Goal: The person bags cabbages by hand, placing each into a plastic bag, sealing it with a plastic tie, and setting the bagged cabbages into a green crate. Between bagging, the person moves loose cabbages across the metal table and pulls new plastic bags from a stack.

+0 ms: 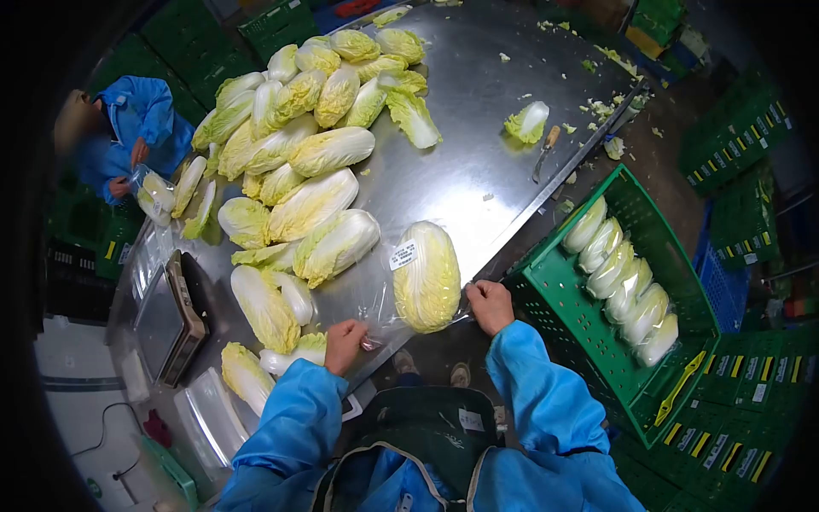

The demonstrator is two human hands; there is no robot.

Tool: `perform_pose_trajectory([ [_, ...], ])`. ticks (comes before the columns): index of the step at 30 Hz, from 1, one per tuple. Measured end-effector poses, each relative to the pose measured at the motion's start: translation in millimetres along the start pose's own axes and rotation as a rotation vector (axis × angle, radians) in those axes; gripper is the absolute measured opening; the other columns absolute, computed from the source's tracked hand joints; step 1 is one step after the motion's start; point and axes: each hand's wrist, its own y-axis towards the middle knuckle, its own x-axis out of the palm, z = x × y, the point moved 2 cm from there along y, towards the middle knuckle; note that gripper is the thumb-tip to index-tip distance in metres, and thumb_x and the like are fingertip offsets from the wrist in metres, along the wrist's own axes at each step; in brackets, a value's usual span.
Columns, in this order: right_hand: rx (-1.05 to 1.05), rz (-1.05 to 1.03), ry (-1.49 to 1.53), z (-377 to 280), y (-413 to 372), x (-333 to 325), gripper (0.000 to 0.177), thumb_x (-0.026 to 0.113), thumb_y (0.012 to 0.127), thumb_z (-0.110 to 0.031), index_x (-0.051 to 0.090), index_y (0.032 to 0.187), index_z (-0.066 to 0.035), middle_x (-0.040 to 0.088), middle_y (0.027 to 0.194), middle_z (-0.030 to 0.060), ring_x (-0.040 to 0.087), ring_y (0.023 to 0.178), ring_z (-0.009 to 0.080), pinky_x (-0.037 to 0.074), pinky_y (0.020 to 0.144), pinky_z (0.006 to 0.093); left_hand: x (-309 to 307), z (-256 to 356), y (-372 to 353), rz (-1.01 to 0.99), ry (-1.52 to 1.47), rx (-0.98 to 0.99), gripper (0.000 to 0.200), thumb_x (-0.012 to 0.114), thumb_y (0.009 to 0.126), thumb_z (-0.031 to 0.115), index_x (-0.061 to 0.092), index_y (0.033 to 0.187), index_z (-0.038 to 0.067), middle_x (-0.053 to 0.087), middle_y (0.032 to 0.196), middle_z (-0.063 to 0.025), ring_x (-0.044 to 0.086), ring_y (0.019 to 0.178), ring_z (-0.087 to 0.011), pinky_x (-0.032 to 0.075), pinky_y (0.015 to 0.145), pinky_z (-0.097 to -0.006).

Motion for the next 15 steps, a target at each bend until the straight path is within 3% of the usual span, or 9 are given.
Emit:
perform_pose_trajectory([
  [1, -0.059, 0.068, -0.116, -4.3, -0.6, 2.0, 0.032, 0.059, 0.084, -0.023, 0.056, 0.065, 0.002, 0.048, 0.050, 0.0116, 0.048, 0.048, 0.0146, 0.039, 0.049, 0.0346, 2.1, -6.0, 4.8, -0.002, -0.001, 0.000, 0.026, 0.054, 0.085, 0.018, 0.060, 0.069, -0.002, 0.061, 0.061, -0.0083, 0.060, 0.060, -0.0127, 0.046, 0.056, -0.0287],
  [2, -0.049, 0.091, -0.191, -7.8, -1.2, 4.3, 0.028, 0.059, 0.081, -0.023, 0.055, 0.068, 0.002, 0.051, 0.056, 0.0167, 0.052, 0.050, 0.0255, 0.041, 0.052, 0.0402, 4.4, -13.5, 10.5, -0.009, 0.071, -0.006, 0.025, 0.055, 0.084, 0.016, 0.060, 0.067, -0.002, 0.061, 0.061, -0.0078, 0.059, 0.059, -0.0125, 0.045, 0.052, -0.0284],
  [4, -0.072, 0.128, -0.262, -10.8, -3.1, 7.4, 0.026, 0.058, 0.082, -0.022, 0.054, 0.072, 0.002, 0.054, 0.059, 0.0180, 0.054, 0.053, 0.0309, 0.041, 0.053, 0.0418, 8.7, -17.5, 16.0, -0.020, 0.142, -0.013, 0.024, 0.056, 0.082, 0.015, 0.060, 0.064, -0.001, 0.060, 0.062, -0.0074, 0.058, 0.059, -0.0123, 0.045, 0.049, -0.0281],
  [7, -0.055, 0.134, -0.371, -18.5, -4.3, 7.7, 0.022, 0.057, 0.082, -0.021, 0.051, 0.080, 0.000, 0.057, 0.068, 0.0200, 0.056, 0.063, 0.0383, 0.041, 0.056, 0.0440, 14.0, -20.0, 20.2, -0.042, -0.129, -0.099, 0.018, 0.060, 0.080, 0.013, 0.060, 0.068, 0.001, 0.058, 0.060, -0.0052, 0.055, 0.054, -0.0123, 0.044, 0.048, -0.0269],
  [9, -0.010, 0.104, -0.404, -17.6, -3.3, 7.9, 0.021, 0.058, 0.082, -0.020, 0.050, 0.084, -0.001, 0.058, 0.074, 0.0207, 0.056, 0.070, 0.0402, 0.041, 0.059, 0.0446, 16.9, -23.9, 20.0, -0.108, -0.495, -0.365, 0.008, 0.063, 0.078, 0.011, 0.060, 0.078, 0.004, 0.058, 0.066, -0.0039, 0.054, 0.054, -0.0124, 0.044, 0.050, -0.0257],
  [11, -0.306, 0.186, -0.535, -19.4, -0.4, 3.2, 0.023, 0.062, 0.078, -0.017, 0.048, 0.090, -0.002, 0.056, 0.082, 0.0190, 0.055, 0.076, 0.0381, 0.041, 0.063, 0.0439, 12.7, -27.0, 21.3, -0.127, -0.573, -0.381, 0.009, 0.063, 0.078, 0.011, 0.059, 0.084, 0.006, 0.058, 0.071, -0.0037, 0.054, 0.058, -0.0128, 0.045, 0.054, -0.0277],
  [12, -0.341, 0.205, -0.400, -32.5, -2.8, -3.9, 0.028, 0.066, 0.074, -0.014, 0.048, 0.092, -0.003, 0.052, 0.090, 0.0178, 0.052, 0.084, 0.0367, 0.040, 0.069, 0.0440, 10.1, -27.6, 23.7, -0.141, -0.658, -0.391, 0.013, 0.063, 0.078, 0.011, 0.057, 0.090, 0.007, 0.059, 0.075, -0.0035, 0.055, 0.062, -0.0132, 0.046, 0.058, -0.0297],
  [13, -0.534, 0.290, -0.445, -53.3, -9.7, -11.3, 0.032, 0.067, 0.072, -0.012, 0.051, 0.099, -0.003, 0.054, 0.097, 0.0167, 0.051, 0.090, 0.0370, 0.039, 0.076, 0.0447, 5.2, -26.9, 26.7, -0.136, -0.658, -0.395, 0.013, 0.063, 0.078, 0.011, 0.057, 0.090, 0.007, 0.059, 0.075, -0.0035, 0.055, 0.062, -0.0132, 0.046, 0.058, -0.0297],
  [15, -0.818, 0.052, -0.443, -89.0, -33.1, -6.1, 0.054, 0.071, 0.071, -0.018, 0.048, 0.118, -0.005, 0.050, 0.120, 0.0167, 0.045, 0.112, 0.0367, 0.036, 0.092, 0.0461, -4.3, -25.5, 22.5, -0.237, -0.788, -0.532, 0.020, 0.059, 0.078, 0.007, 0.055, 0.098, 0.008, 0.062, 0.088, -0.0057, 0.060, 0.080, -0.0187, 0.047, 0.071, -0.0335],
])
